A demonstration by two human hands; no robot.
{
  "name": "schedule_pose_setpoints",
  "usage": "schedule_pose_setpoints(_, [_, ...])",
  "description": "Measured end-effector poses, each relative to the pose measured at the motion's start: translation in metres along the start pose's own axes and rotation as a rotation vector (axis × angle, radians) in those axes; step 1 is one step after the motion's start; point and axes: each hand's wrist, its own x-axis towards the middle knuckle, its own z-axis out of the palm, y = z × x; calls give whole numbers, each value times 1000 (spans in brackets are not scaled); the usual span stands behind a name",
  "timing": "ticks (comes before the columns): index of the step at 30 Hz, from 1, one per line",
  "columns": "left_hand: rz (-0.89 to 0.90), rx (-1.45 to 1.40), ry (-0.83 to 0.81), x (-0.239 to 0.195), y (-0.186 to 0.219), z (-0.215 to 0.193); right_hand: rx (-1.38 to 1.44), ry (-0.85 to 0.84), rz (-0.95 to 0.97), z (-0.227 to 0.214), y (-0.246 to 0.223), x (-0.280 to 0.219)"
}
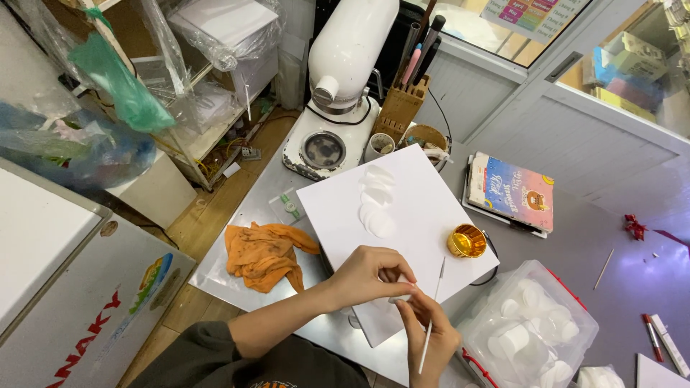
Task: The person shapes white fondant petals at a workbench, pressing and curling each petal with a small ball tool and brush, dipping the tool into a small gold cup between petals, and placing the finished petals on a white board with others.
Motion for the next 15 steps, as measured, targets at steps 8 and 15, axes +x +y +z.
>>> schedule_pose_setpoints(8, [60, -88, -131, 0, 12, 0, 683, -74, 342, -16, 95, -2])
schedule_pose_setpoints(15, [149, 66, -172, 0, 7, 3, 876, -206, 410, -30, 88, -5])
